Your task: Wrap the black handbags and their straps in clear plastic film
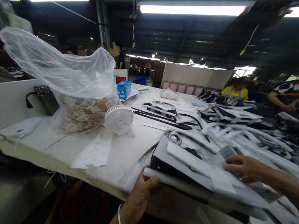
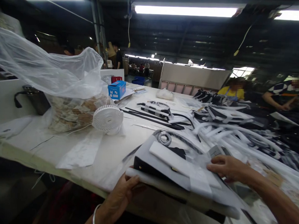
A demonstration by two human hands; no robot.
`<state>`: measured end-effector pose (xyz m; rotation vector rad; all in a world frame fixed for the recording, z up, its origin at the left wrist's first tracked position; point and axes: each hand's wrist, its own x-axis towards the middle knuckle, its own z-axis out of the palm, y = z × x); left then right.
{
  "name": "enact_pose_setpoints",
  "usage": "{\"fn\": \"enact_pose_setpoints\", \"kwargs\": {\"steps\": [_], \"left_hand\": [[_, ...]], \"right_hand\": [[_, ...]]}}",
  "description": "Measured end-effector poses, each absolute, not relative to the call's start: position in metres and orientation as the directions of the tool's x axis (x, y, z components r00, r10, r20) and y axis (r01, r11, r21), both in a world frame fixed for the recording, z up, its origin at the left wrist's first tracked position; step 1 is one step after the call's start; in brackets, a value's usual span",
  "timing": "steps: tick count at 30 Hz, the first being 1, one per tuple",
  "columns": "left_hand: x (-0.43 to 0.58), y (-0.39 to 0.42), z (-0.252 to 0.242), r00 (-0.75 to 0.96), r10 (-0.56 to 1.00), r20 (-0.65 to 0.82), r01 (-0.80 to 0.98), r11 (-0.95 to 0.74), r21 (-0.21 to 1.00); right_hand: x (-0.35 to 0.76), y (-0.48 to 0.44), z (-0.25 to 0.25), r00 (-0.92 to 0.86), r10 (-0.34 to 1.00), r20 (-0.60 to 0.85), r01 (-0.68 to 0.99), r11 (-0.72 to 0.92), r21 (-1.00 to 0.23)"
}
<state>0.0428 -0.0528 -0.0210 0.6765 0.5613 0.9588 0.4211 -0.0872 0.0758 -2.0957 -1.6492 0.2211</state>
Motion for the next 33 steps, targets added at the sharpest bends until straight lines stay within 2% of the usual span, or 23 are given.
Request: {"fn": "enact_pose_setpoints", "kwargs": {"steps": [2,3,5,7,9,15,18,21,27,30,33], "left_hand": [[0.044,-0.052,-0.018,0.46,0.874,-0.156,-0.513,0.405,0.757],[0.044,-0.051,-0.017,0.459,0.873,-0.165,-0.499,0.407,0.765],[0.044,-0.048,-0.015,0.465,0.867,-0.178,-0.48,0.416,0.772],[0.043,-0.047,-0.015,0.478,0.858,-0.189,-0.472,0.432,0.769],[0.043,-0.046,-0.016,0.49,0.849,-0.195,-0.475,0.449,0.757],[0.052,-0.046,-0.015,0.511,0.823,-0.249,-0.469,0.509,0.721],[0.06,-0.042,-0.013,0.469,0.842,-0.268,-0.475,0.496,0.727],[0.066,-0.036,-0.011,0.417,0.856,-0.306,-0.444,0.486,0.753],[0.07,-0.024,0.0,0.406,0.806,-0.431,-0.32,0.567,0.759],[0.069,-0.017,0.009,0.406,0.801,-0.44,-0.28,0.567,0.774],[0.07,-0.006,0.029,0.436,0.806,-0.4,-0.259,0.538,0.802]], "right_hand": [[0.412,-0.084,0.091,0.296,0.937,0.185,0.946,-0.26,-0.196],[0.401,-0.082,0.099,0.285,0.932,0.223,0.956,-0.262,-0.13],[0.366,-0.081,0.114,0.193,0.946,0.261,0.978,-0.164,-0.13],[0.323,-0.079,0.123,0.046,0.985,0.165,0.975,-0.009,-0.221],[0.285,-0.073,0.127,-0.057,0.992,0.114,0.964,0.084,-0.253],[0.236,-0.054,0.107,-0.185,0.981,0.055,0.956,0.193,-0.221],[0.23,-0.06,0.079,-0.231,0.969,0.09,0.963,0.241,-0.118],[0.222,-0.074,0.05,-0.283,0.933,0.222,0.959,0.279,0.05],[0.201,-0.083,0.023,-0.316,0.833,0.454,0.923,0.16,0.349],[0.199,-0.079,0.028,-0.328,0.811,0.484,0.903,0.118,0.413],[0.207,-0.075,0.051,-0.28,0.845,0.456,0.926,0.113,0.36]]}}
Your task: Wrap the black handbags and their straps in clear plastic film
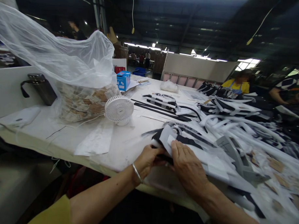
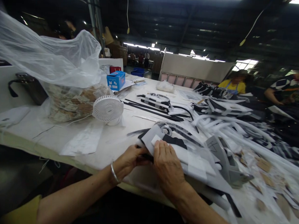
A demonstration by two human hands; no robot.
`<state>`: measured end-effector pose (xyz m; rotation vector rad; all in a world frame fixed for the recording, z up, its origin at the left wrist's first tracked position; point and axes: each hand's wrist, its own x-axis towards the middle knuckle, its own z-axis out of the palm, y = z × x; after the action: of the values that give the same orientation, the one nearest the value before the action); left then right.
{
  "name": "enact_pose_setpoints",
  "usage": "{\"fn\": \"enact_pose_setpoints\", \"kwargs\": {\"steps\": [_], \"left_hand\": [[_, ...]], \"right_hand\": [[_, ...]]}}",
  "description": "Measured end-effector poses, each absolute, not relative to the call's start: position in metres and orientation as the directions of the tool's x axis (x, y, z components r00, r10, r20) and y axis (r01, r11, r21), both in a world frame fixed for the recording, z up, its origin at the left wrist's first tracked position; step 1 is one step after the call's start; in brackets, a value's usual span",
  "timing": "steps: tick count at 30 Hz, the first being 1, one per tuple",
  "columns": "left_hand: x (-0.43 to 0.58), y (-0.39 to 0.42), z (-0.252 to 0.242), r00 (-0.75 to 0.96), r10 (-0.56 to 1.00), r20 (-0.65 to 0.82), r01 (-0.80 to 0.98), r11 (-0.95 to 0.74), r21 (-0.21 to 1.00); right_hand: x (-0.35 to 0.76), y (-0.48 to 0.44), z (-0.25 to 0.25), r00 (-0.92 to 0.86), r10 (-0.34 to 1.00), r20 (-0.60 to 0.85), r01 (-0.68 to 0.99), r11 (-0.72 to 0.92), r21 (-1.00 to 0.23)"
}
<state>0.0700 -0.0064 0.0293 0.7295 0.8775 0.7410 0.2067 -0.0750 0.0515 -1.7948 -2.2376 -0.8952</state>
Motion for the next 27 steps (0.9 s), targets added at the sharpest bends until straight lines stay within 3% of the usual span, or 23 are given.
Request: {"fn": "enact_pose_setpoints", "kwargs": {"steps": [3,6,9,11,16,21,24,27], "left_hand": [[0.072,0.007,0.065,0.58,0.782,-0.228,-0.249,0.437,0.864],[0.072,0.017,0.104,0.697,0.715,0.057,-0.309,0.227,0.924],[0.068,0.023,0.122,0.65,0.737,0.185,-0.337,0.062,0.939],[0.059,0.028,0.116,0.554,0.811,0.189,-0.327,0.003,0.945],[0.022,0.043,0.072,0.164,0.983,0.084,-0.352,-0.022,0.936],[-0.012,0.052,0.065,-0.081,0.995,0.067,-0.369,-0.092,0.925],[-0.016,0.057,0.086,-0.118,0.965,0.232,-0.242,-0.255,0.936],[-0.007,0.07,0.098,-0.005,0.939,0.344,-0.078,-0.344,0.936]], "right_hand": [[0.225,-0.067,0.094,-0.179,0.904,0.389,0.97,0.097,0.222],[0.249,-0.06,0.14,0.03,0.91,0.414,0.988,-0.09,0.125],[0.273,-0.062,0.169,0.205,0.843,0.497,0.955,-0.283,0.087],[0.286,-0.07,0.175,0.188,0.809,0.558,0.953,-0.287,0.095],[0.289,-0.099,0.159,-0.202,0.736,0.646,0.973,0.073,0.22],[0.267,-0.113,0.113,-0.462,0.635,0.619,0.882,0.401,0.248],[0.258,-0.112,0.086,-0.533,0.593,0.604,0.834,0.49,0.254],[0.262,-0.108,0.078,-0.542,0.572,0.615,0.823,0.51,0.25]]}}
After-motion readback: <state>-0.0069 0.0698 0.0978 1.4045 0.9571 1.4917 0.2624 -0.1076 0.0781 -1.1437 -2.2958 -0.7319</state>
